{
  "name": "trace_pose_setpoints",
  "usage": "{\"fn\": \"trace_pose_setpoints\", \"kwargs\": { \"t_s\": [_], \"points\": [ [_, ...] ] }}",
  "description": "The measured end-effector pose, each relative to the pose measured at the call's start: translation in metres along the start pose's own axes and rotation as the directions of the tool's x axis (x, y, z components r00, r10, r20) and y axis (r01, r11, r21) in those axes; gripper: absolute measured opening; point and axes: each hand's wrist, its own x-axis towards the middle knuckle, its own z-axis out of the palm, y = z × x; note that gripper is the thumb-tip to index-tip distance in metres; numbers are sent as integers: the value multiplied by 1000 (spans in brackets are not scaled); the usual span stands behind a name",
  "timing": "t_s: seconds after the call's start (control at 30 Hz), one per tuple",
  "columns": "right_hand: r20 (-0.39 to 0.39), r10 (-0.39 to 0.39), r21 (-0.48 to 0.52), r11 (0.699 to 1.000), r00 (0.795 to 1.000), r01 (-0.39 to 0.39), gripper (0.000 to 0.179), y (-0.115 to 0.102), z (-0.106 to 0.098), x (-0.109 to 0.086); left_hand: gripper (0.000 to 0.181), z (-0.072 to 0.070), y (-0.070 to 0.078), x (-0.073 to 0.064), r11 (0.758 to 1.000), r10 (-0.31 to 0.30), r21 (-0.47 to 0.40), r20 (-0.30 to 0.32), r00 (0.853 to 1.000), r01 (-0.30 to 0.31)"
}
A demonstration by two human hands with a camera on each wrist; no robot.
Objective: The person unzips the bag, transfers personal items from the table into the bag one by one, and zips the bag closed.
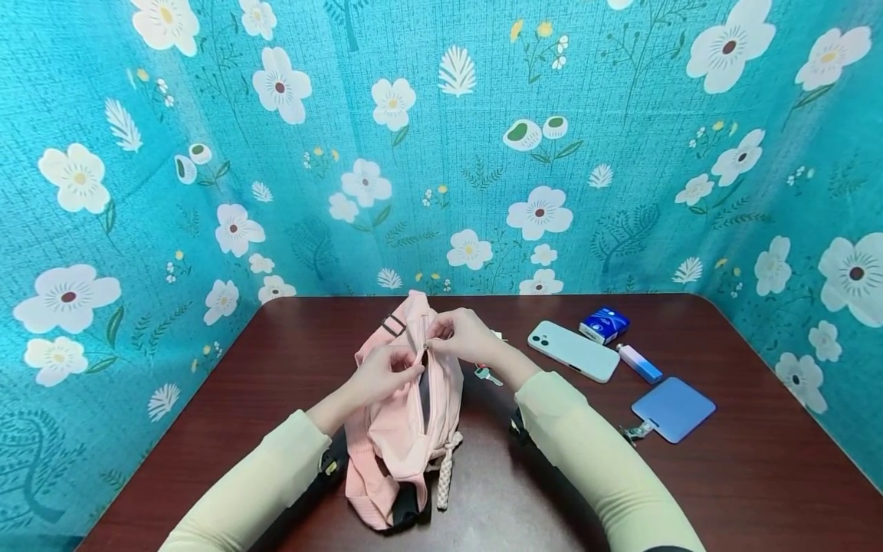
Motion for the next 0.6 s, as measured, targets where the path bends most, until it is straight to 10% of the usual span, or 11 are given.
{"fn": "trace_pose_setpoints", "kwargs": {
  "t_s": [0.6],
  "points": [
    [-101, 23, -46, 999, 995, -28, 6, 15, -2, 14, 17, -6, 10, -11, 996, 58, -72, -39, 998, -61]
  ]
}}
